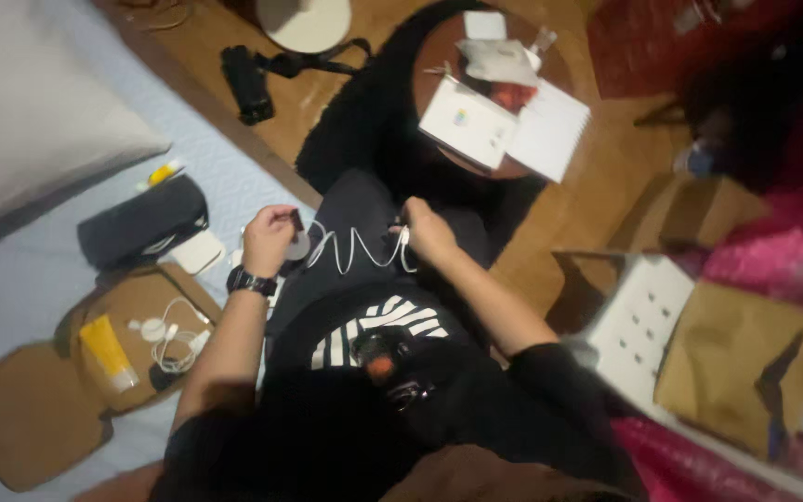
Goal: The person unpacks a small white box containing a charging cable and adapter, then proceeds to untangle and coil the cable. They use scissors to cut a zip tie securing the cable and place the organized items into a brown pouch on the bed.
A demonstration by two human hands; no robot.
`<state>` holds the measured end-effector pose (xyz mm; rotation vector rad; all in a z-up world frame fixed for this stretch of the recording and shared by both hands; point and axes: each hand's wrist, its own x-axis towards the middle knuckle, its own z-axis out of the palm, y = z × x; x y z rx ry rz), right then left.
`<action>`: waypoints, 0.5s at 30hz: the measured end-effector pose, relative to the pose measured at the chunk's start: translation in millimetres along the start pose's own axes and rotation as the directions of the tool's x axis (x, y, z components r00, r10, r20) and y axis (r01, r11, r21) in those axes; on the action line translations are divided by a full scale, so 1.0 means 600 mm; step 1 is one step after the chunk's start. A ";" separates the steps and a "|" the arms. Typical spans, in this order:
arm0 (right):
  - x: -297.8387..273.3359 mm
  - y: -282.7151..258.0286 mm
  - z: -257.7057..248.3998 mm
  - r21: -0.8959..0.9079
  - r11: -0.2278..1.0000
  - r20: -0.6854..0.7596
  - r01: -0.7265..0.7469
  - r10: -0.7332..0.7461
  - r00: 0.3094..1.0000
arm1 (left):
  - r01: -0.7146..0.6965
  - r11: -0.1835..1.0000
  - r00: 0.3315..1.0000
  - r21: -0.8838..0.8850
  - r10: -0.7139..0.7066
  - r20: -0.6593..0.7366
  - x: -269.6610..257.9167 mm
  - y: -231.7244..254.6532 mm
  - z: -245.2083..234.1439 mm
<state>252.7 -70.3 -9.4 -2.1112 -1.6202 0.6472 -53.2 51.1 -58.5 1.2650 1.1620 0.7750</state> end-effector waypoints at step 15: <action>0.161 0.342 -0.060 0.410 0.481 0.209 -0.775 0.778 0.593 | -0.078 0.961 0.994 0.264 0.055 0.093 0.001 0.043 -0.026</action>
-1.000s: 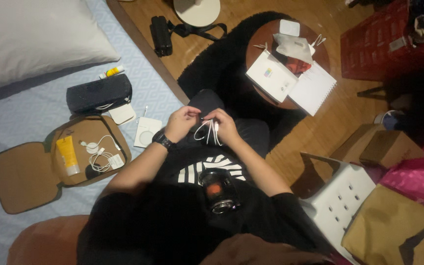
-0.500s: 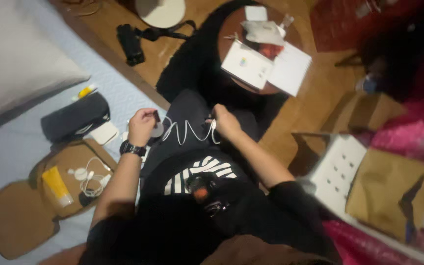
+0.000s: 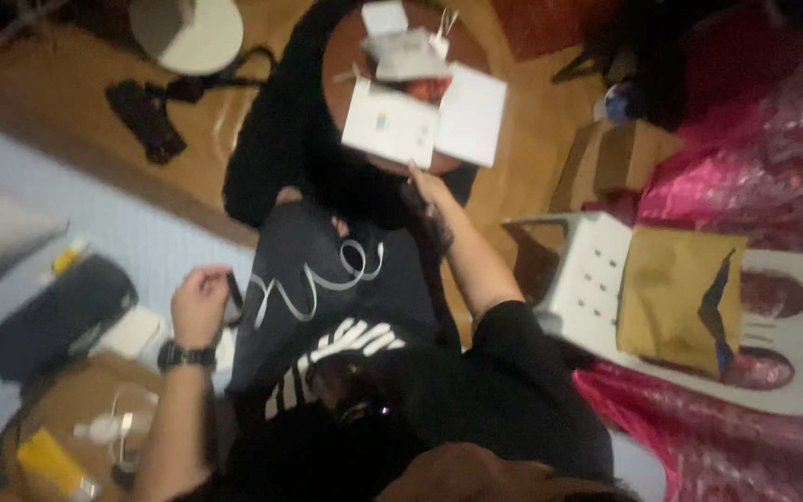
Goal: The person unpacks a small white box containing a charging cable and adapter, then proceeds to untangle and coil the cable. They use scissors to cut a zip tie securing the cable and place the organized items into a brown pouch on the bed.
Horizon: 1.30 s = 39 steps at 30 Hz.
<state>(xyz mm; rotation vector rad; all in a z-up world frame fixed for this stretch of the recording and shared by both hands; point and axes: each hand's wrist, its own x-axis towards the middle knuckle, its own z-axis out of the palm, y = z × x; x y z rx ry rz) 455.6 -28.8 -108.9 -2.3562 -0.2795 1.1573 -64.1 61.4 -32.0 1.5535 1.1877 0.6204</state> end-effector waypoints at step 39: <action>-0.331 0.011 0.254 0.572 0.747 0.394 0.339 -0.613 0.685 | 0.063 0.900 0.984 -0.431 0.016 0.178 -0.009 0.045 0.171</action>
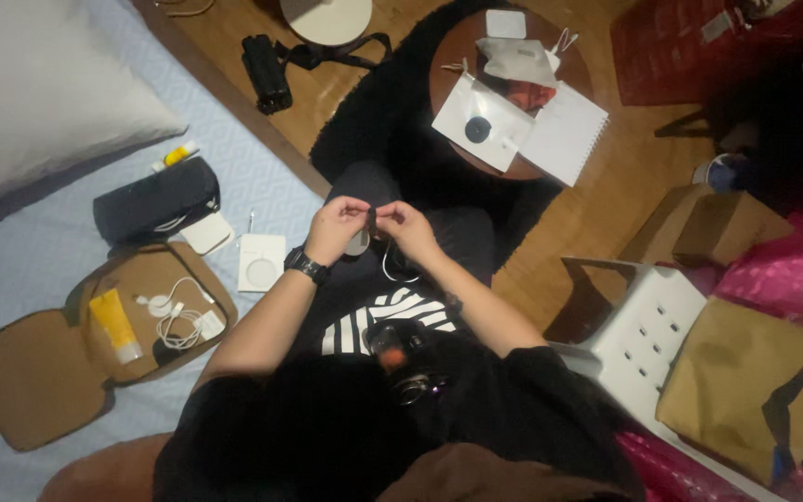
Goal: The person unpacks a small white box containing a charging cable and adapter, then proceeds to untangle and coil the cable. They use scissors to cut a zip tie securing the cable and place the organized items into a brown pouch on the bed.
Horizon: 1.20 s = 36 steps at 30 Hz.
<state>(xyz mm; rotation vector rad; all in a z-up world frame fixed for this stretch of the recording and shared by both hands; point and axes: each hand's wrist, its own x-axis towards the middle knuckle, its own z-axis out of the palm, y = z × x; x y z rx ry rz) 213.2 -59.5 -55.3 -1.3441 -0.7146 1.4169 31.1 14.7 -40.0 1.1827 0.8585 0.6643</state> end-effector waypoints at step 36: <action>-0.021 -0.019 -0.025 -0.089 0.986 0.130 0.143 -0.131 0.983 | -0.256 0.909 0.960 0.329 0.280 -0.026 -0.066 0.087 0.019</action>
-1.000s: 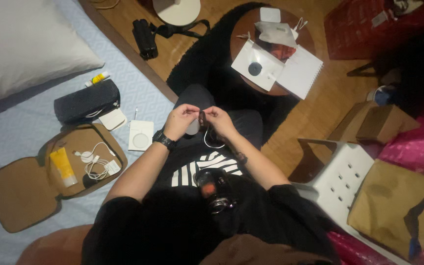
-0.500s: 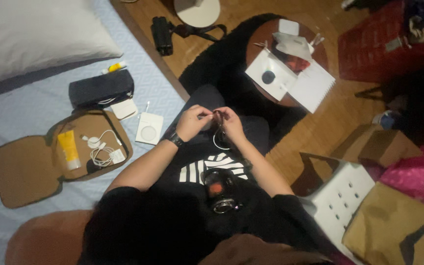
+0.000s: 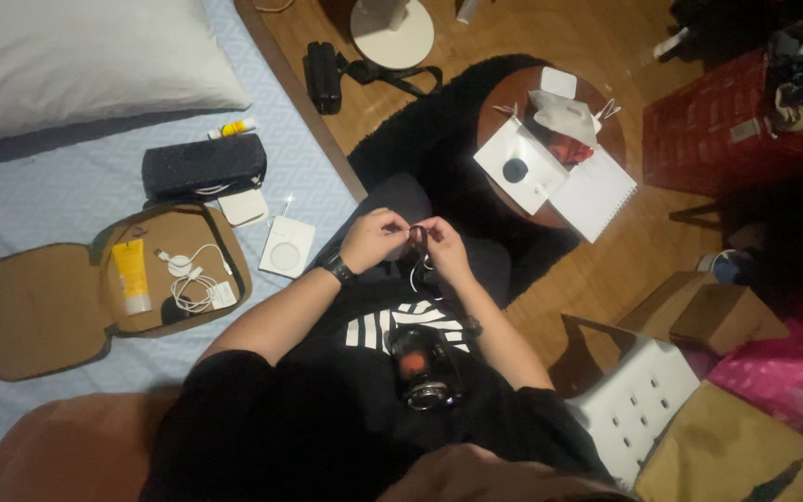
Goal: The person unpacks a small white box containing a charging cable and adapter, then proceeds to untangle and coil the cable. They use scissors to cut a zip tie securing the cable and place the organized items into a brown pouch on the bed.
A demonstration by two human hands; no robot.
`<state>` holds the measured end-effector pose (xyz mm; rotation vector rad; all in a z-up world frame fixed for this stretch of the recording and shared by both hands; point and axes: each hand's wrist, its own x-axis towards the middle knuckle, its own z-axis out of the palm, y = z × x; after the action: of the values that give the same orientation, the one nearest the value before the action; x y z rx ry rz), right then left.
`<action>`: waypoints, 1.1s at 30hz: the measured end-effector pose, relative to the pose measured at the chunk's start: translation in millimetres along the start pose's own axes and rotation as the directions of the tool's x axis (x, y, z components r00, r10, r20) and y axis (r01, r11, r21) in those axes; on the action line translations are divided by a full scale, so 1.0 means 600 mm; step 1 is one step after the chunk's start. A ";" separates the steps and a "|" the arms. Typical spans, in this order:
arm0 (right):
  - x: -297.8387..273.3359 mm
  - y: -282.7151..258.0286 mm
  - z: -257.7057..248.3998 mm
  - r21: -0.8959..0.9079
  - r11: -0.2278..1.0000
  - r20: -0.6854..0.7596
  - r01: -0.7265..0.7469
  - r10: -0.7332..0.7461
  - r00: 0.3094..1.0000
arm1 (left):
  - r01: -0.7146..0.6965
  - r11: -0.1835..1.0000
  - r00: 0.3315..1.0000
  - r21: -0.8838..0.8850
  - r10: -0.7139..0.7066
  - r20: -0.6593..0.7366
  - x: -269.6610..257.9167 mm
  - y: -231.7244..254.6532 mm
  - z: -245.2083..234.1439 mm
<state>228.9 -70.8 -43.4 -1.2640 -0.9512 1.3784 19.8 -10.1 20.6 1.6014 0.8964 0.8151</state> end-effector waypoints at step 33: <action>-0.003 0.008 0.018 -0.051 0.994 -0.117 0.099 -0.105 0.988 | 0.226 0.974 0.974 -0.016 -0.226 0.004 0.011 0.003 0.029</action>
<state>217.6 -73.1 -46.2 -1.2982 -0.9550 1.1947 38.3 -12.7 19.6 1.4541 1.0457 0.6585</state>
